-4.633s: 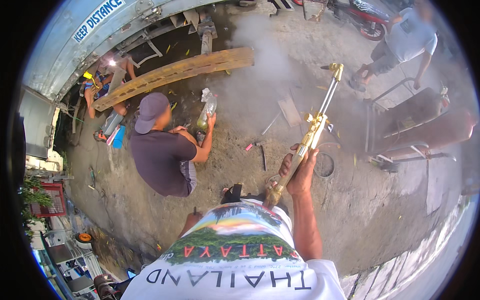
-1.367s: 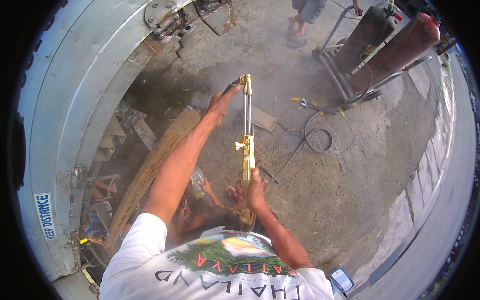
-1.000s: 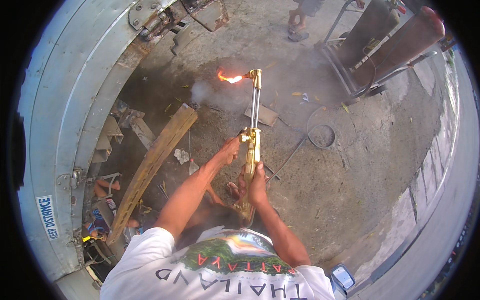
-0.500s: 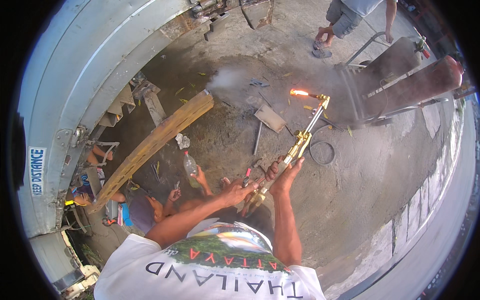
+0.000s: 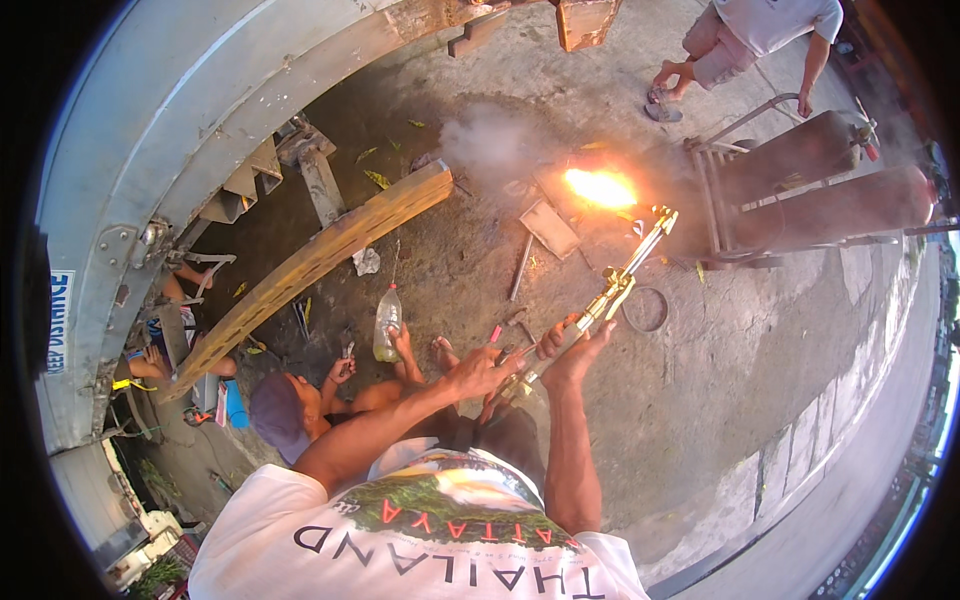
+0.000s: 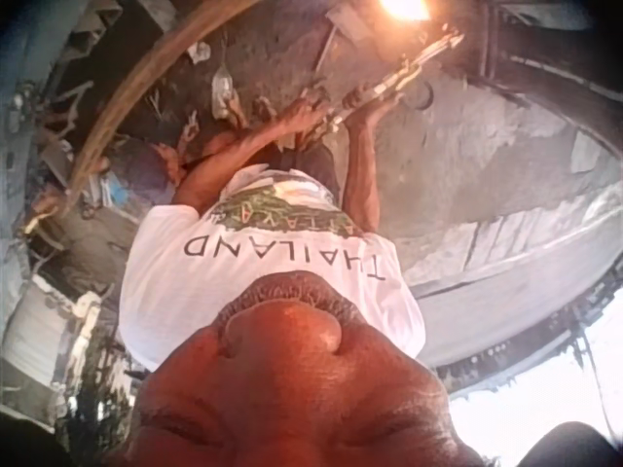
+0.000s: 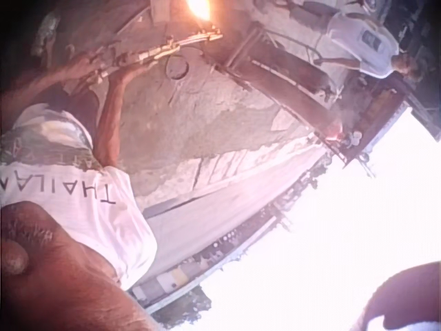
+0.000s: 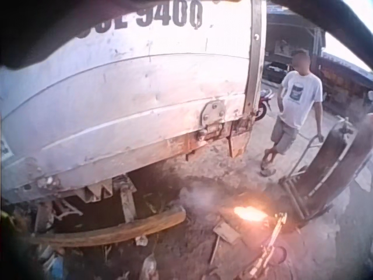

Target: The person uses a handheld oxy-acetylene torch to cut a long, flat metal bar resting on a wooden support. They move the torch along the bar, creating sparks and melting through the metal in several passes.

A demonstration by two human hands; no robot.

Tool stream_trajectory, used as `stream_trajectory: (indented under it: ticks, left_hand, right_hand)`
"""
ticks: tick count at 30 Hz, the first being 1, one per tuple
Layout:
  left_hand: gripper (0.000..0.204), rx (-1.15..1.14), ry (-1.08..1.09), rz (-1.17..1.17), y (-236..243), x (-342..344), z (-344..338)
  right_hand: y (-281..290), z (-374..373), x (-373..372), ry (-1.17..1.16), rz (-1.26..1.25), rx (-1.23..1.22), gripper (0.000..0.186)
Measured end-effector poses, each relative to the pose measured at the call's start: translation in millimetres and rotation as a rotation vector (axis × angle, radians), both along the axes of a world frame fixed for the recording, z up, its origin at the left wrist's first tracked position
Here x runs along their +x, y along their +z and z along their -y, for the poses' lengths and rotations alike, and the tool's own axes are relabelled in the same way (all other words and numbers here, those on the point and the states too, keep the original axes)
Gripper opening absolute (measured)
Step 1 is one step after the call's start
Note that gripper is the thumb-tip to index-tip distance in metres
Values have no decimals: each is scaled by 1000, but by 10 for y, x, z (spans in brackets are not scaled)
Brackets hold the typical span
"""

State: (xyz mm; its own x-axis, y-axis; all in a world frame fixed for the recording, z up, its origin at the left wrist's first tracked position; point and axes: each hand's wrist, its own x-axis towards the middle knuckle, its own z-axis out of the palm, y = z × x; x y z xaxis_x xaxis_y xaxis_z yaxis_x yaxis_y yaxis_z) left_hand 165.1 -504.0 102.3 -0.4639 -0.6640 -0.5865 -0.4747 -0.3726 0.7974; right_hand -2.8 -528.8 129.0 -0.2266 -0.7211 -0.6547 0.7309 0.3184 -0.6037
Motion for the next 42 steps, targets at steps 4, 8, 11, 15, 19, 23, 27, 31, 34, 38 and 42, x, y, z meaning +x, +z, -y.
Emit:
stream_trajectory:
  ticks: [4, 8, 11, 15, 19, 23, 27, 31, 34, 38, 42]
  left_hand:
    - [52, -276, 106, 139, -33, 235, 324]
    - [42, -564, 255, -108, 283, 11, 962]
    - [37, -908, 174, 84, -6, -98, 1300]
    - [34, -716, 138, 193, -3, 12, 1524]
    - [47, -798, 152, 299, -216, 242, 1691]
    - [61, -648, 176, 346, -317, 346, 1820]
    - [55, -682, 265, 351, -496, 436, 1847]
    - [57, -718, 304, 345, -590, 515, 1801]
    - [55, -619, 321, 400, -561, 569, 1760]
    - [45, -506, 359, 440, -530, 652, 1732]
    - [44, -525, 389, 460, -434, 698, 1695]
  right_hand:
    - [-95, 57, 229, 74, -21, -24, 77]
    - [-203, 158, 584, 79, -36, 23, 81]
    - [-294, 215, 961, 169, -58, -16, 82]
    - [-418, 279, 1208, 131, -2, 76, 73]
    - [-636, 296, 1475, 117, 136, 61, 69]
    - [-746, 343, 1621, 178, 59, 80, 80]
    - [-862, 365, 1759, 153, 99, 100, 78]
    - [-951, 299, 1773, 236, 218, -11, 73]
    - [-964, 271, 1852, 198, 276, 68, 70]
    - [-822, 330, 1982, 126, 145, 180, 68]
    - [-901, 316, 1988, 216, 178, 201, 74]
